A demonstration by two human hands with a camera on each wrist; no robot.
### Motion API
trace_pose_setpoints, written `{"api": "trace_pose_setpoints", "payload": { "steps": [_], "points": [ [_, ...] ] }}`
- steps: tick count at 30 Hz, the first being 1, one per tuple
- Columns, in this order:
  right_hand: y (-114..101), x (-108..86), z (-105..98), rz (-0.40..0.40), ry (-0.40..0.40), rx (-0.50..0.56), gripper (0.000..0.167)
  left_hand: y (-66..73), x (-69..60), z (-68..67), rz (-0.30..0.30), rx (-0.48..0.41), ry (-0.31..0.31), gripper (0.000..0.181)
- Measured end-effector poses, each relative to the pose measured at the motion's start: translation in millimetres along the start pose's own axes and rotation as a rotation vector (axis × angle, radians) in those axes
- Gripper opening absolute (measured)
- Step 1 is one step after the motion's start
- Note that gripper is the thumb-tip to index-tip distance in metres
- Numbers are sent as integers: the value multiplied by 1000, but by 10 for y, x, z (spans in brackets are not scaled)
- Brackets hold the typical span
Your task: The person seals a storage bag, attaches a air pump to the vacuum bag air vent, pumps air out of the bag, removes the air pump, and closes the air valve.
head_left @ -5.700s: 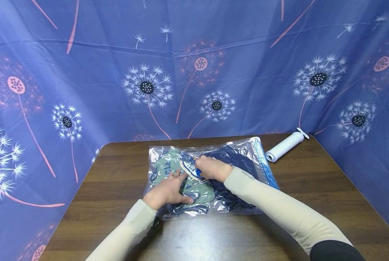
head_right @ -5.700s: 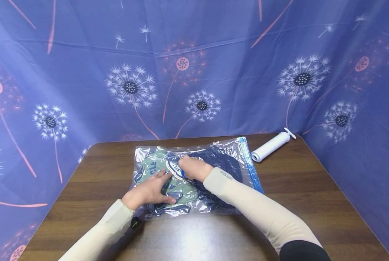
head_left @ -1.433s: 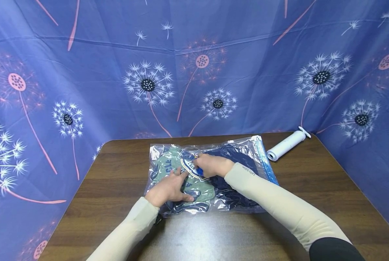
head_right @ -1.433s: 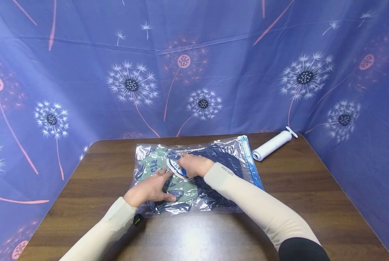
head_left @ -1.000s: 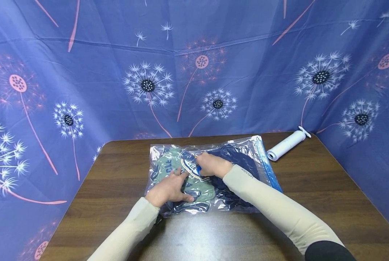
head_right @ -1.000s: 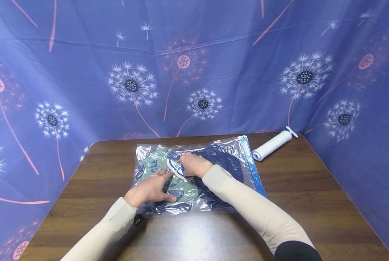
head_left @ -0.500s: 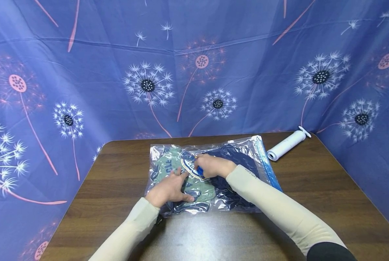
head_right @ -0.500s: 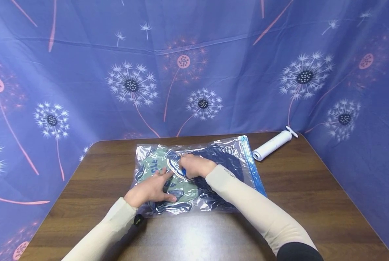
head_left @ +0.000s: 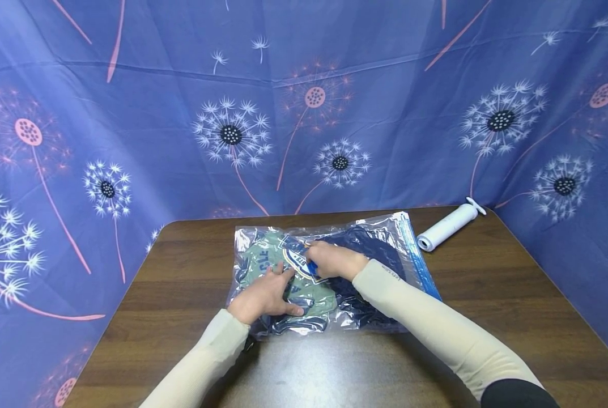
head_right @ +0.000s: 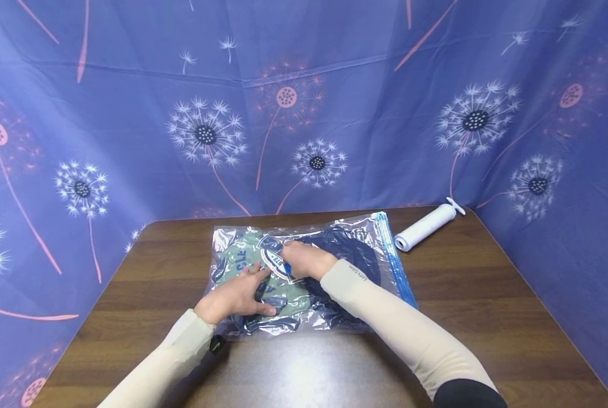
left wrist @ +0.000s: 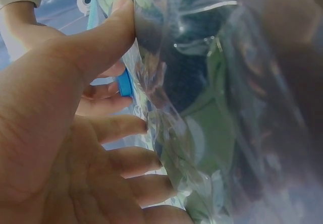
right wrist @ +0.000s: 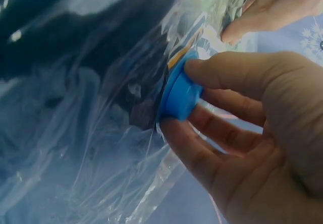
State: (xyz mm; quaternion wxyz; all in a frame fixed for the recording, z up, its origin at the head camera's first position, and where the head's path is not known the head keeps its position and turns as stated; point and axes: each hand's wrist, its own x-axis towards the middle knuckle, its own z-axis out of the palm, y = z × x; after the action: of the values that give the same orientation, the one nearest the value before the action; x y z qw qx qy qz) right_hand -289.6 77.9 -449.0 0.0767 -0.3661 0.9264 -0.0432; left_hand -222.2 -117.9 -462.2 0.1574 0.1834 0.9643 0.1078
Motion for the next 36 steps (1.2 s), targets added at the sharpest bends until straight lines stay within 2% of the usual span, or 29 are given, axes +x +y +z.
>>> {"api": "trace_pose_setpoints", "payload": {
  "steps": [3,6,12,16,23,29,36],
  "points": [
    [-21,2,30,-2,37,-34,18,0,-9,7,-3,1,0,109],
    [-46,6,41,32,58,-44,16,1,-8,9,-7,1,-2,109],
    [-82,-2,31,123,55,10,11,5,-7,6,-7,2,-5,108],
    [-89,-11,31,138,52,31,11,6,-7,7,-8,8,-4,108],
    [-60,-16,32,101,37,50,38,7,-2,7,-10,14,1,108],
    [-43,-27,25,24,36,53,29,11,-8,7,-6,8,3,108],
    [-22,-13,36,26,37,31,23,11,-12,-4,-12,10,-4,108]
  ]
}}
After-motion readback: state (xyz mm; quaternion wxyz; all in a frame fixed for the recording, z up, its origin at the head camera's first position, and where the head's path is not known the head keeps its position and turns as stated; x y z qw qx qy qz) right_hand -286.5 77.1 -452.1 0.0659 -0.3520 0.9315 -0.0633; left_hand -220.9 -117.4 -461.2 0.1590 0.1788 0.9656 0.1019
